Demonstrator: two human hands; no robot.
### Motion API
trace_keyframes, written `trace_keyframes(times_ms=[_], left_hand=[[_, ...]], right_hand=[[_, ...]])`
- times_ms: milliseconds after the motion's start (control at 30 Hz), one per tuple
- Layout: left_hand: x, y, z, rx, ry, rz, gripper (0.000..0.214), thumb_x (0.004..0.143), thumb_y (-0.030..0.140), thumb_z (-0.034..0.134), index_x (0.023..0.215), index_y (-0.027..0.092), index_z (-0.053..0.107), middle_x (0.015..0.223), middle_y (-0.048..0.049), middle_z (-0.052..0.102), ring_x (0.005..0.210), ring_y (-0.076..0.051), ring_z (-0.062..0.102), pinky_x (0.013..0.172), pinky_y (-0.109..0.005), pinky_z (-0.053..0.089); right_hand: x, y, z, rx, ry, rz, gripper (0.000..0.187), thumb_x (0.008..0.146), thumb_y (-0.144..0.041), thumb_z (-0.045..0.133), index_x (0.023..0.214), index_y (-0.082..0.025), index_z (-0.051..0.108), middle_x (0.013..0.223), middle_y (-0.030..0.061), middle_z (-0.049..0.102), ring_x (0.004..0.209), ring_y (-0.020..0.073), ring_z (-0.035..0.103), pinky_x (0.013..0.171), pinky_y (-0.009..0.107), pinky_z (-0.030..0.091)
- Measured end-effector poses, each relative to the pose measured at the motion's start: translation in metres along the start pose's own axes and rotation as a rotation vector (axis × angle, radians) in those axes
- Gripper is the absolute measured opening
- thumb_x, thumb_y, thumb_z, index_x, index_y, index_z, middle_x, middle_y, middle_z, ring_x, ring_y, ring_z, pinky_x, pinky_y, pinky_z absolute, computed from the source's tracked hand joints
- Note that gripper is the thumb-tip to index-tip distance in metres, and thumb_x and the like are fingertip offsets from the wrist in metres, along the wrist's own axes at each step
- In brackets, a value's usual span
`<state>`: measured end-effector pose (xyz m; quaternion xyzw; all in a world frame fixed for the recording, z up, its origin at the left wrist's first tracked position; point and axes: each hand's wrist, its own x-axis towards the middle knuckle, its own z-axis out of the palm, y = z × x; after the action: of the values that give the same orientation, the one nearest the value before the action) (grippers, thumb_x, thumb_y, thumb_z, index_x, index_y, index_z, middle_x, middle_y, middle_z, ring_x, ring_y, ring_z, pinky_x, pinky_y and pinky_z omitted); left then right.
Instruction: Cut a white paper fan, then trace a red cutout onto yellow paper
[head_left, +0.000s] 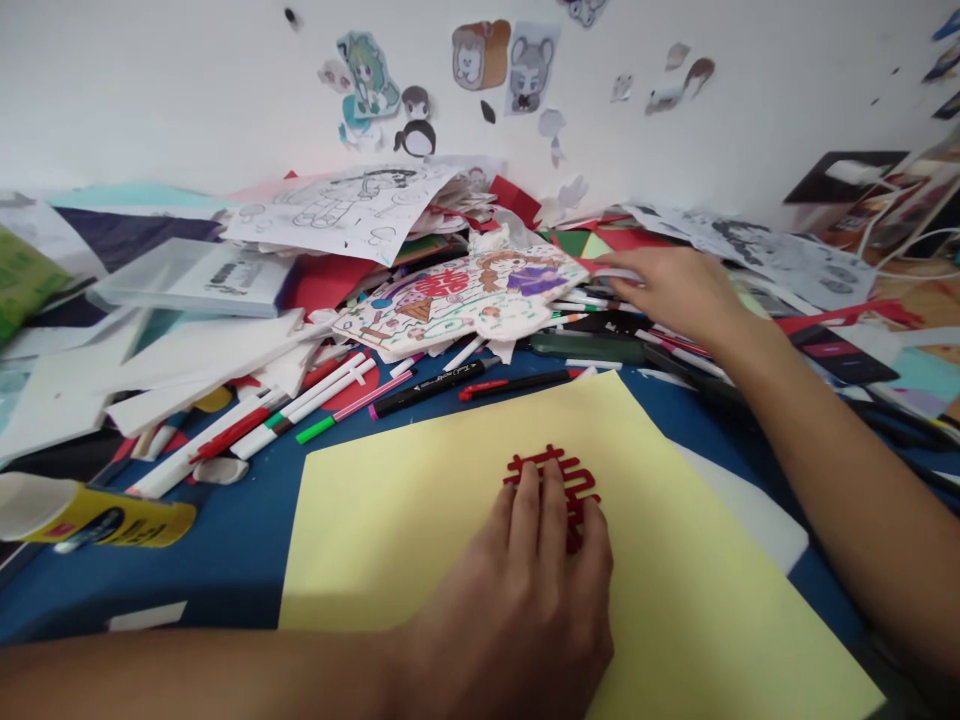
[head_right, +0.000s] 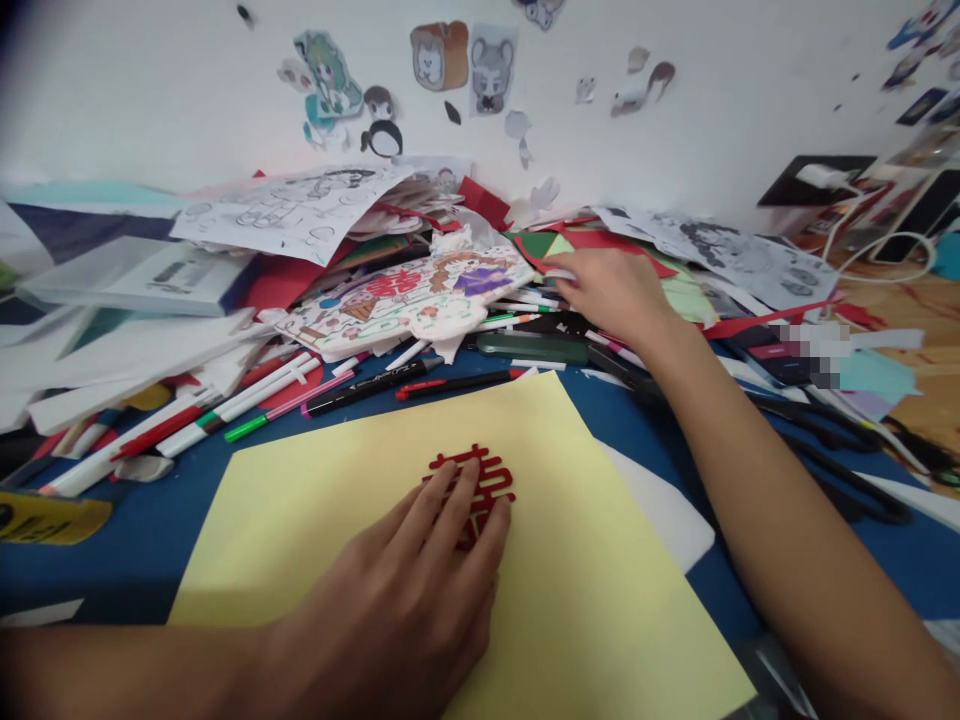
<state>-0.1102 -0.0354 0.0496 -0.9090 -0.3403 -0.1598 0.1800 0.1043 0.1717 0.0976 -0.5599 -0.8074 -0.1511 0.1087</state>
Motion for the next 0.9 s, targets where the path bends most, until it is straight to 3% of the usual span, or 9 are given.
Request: trace_keyframes(times_ms=[200, 400, 500, 567, 633, 733, 800, 900], left_hand=[[0.000, -0.001, 0.000, -0.008, -0.004, -0.001, 0.042, 0.087, 0.026, 0.036, 0.117, 0.007, 0.060, 0.120, -0.0206, 0.058, 0.111, -0.034, 0.056, 0.087, -0.040, 0.054], [0.000, -0.002, -0.001, -0.008, -0.001, -0.001, 0.041, 0.087, 0.025, 0.037, 0.116, 0.009, 0.062, 0.119, -0.0184, 0.059, 0.111, -0.032, 0.057, 0.086, -0.038, 0.054], [0.001, -0.002, -0.001, -0.003, 0.009, 0.004, 0.040, 0.087, 0.025, 0.039, 0.114, 0.010, 0.063, 0.117, -0.0169, 0.061, 0.109, -0.032, 0.058, 0.085, -0.038, 0.055], [0.001, -0.002, -0.001, -0.002, 0.011, 0.005, 0.039, 0.087, 0.025, 0.039, 0.114, 0.010, 0.063, 0.117, -0.0164, 0.061, 0.108, -0.031, 0.059, 0.084, -0.037, 0.056], [0.002, -0.002, -0.001, -0.001, 0.015, 0.003, 0.039, 0.087, 0.025, 0.039, 0.114, 0.010, 0.063, 0.118, -0.0166, 0.060, 0.108, -0.031, 0.059, 0.084, -0.037, 0.056], [0.001, -0.002, 0.000, -0.003, 0.024, 0.001, 0.039, 0.087, 0.024, 0.038, 0.114, 0.009, 0.062, 0.120, -0.0168, 0.059, 0.109, -0.031, 0.059, 0.084, -0.037, 0.056], [-0.001, -0.002, 0.000, -0.004, 0.025, 0.001, 0.039, 0.087, 0.024, 0.038, 0.115, 0.009, 0.060, 0.121, -0.0167, 0.058, 0.110, -0.031, 0.058, 0.085, -0.037, 0.056], [-0.003, -0.001, 0.001, -0.002, 0.010, 0.010, 0.039, 0.088, 0.025, 0.039, 0.120, 0.008, 0.056, 0.124, -0.0166, 0.056, 0.113, -0.031, 0.056, 0.087, -0.037, 0.054]], right_hand=[[-0.007, 0.020, -0.010, 0.057, 0.034, 0.149, 0.045, 0.088, -0.046, 0.044, 0.117, -0.017, 0.063, 0.114, 0.0146, 0.064, 0.097, 0.0300, 0.058, 0.070, 0.035, 0.036], [-0.019, 0.041, -0.029, 0.255, -0.219, 0.224, 0.052, 0.089, -0.047, 0.039, 0.115, -0.008, 0.062, 0.111, 0.0174, 0.063, 0.098, 0.0242, 0.056, 0.081, 0.033, 0.038], [-0.026, 0.058, -0.037, 0.393, -0.283, 0.252, 0.043, 0.091, -0.041, 0.038, 0.098, -0.011, 0.068, 0.100, 0.0138, 0.067, 0.089, 0.0178, 0.059, 0.080, 0.029, 0.041], [-0.031, 0.073, -0.037, 0.468, -0.414, 0.212, 0.035, 0.087, -0.043, 0.047, 0.078, -0.017, 0.069, 0.080, 0.0076, 0.068, 0.073, 0.0137, 0.059, 0.070, 0.025, 0.044], [-0.033, 0.085, -0.033, 0.524, -0.647, 0.139, 0.035, 0.082, -0.046, 0.054, 0.063, -0.020, 0.066, 0.062, 0.0032, 0.064, 0.058, 0.0112, 0.056, 0.059, 0.024, 0.043], [-0.034, 0.089, -0.027, 0.559, -0.922, 0.136, 0.028, 0.081, -0.040, 0.056, 0.069, -0.020, 0.071, 0.053, 0.0005, 0.061, 0.048, 0.0101, 0.052, 0.049, 0.023, 0.039], [-0.033, 0.083, -0.029, 0.519, -0.938, 0.199, 0.020, 0.082, -0.029, 0.056, 0.078, -0.020, 0.073, 0.051, -0.0018, 0.060, 0.048, 0.0089, 0.051, 0.049, 0.022, 0.038], [-0.034, 0.074, -0.038, 0.423, -0.760, 0.330, 0.022, 0.083, -0.015, 0.053, 0.083, -0.022, 0.074, 0.054, -0.0043, 0.060, 0.051, 0.0071, 0.050, 0.056, 0.022, 0.039]])
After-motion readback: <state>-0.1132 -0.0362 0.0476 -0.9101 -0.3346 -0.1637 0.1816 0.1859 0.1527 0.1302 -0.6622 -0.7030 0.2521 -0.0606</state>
